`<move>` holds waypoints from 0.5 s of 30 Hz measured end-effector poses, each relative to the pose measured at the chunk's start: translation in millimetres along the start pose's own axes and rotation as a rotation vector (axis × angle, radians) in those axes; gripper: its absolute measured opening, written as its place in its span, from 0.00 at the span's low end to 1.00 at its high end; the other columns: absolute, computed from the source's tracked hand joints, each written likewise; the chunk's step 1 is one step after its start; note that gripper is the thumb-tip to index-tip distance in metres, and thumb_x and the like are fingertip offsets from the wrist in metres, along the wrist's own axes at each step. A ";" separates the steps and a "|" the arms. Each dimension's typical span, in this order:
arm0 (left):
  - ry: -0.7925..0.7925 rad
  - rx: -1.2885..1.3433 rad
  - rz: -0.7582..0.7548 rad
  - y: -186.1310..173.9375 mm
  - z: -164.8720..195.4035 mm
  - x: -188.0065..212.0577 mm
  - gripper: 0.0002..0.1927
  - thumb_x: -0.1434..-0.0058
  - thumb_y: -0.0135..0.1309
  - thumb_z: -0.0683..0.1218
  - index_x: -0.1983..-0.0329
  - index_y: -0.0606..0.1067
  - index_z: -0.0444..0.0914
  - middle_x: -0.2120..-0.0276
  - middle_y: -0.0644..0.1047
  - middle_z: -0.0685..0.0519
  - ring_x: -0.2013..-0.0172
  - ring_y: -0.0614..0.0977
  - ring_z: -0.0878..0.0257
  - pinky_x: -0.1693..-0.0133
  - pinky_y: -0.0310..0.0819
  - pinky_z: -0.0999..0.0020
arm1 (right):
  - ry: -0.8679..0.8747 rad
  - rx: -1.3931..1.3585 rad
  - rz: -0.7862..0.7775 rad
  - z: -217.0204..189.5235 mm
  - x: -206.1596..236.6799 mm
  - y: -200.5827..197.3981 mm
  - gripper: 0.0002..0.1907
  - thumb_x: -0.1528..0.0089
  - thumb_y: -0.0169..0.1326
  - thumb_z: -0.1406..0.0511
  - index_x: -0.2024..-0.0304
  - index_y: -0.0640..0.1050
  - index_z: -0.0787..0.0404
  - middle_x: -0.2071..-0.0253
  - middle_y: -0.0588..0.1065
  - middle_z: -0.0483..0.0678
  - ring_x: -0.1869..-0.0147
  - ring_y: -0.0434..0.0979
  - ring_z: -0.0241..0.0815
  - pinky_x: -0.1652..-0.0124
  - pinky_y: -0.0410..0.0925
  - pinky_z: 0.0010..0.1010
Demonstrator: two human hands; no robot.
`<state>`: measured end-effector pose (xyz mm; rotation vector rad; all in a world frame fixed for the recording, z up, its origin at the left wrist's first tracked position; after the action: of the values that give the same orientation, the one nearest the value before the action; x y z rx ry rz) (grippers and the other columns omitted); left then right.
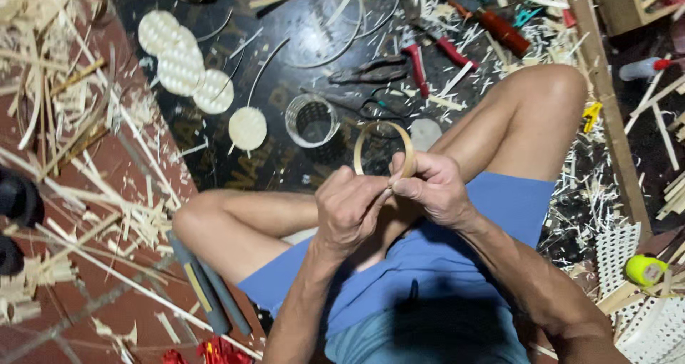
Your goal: The person sits on the floor assembling woven bamboo basket containers. They fit a round woven bamboo base into a cylindrical woven body, press and tuck the pieces together by hand, attach a bamboo rim strip around the top edge, and turn the basket over to check the fit of the base.
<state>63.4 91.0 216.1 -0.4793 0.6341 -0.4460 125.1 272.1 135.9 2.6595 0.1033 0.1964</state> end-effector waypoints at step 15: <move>-0.959 0.910 0.015 109.4 -17.6 49.1 0.19 0.40 0.60 0.35 0.45 0.75 0.33 0.64 0.80 0.54 0.64 0.78 0.71 0.61 0.74 0.77 | 0.454 0.210 0.107 23.9 19.6 -68.2 0.08 0.37 0.60 0.68 0.69 0.79 0.69 0.68 0.79 0.43 0.62 0.76 0.30 0.63 0.70 0.23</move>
<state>114.1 147.6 121.7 0.2100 -0.5045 -0.3877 145.5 324.0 85.9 2.7787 0.1320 0.8651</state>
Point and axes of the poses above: each hand's wrist, its own x-axis away from the middle knuckle, its own y-axis out of the palm, z = x × y, the point moved 2 cm from there along -x, towards the middle knuckle
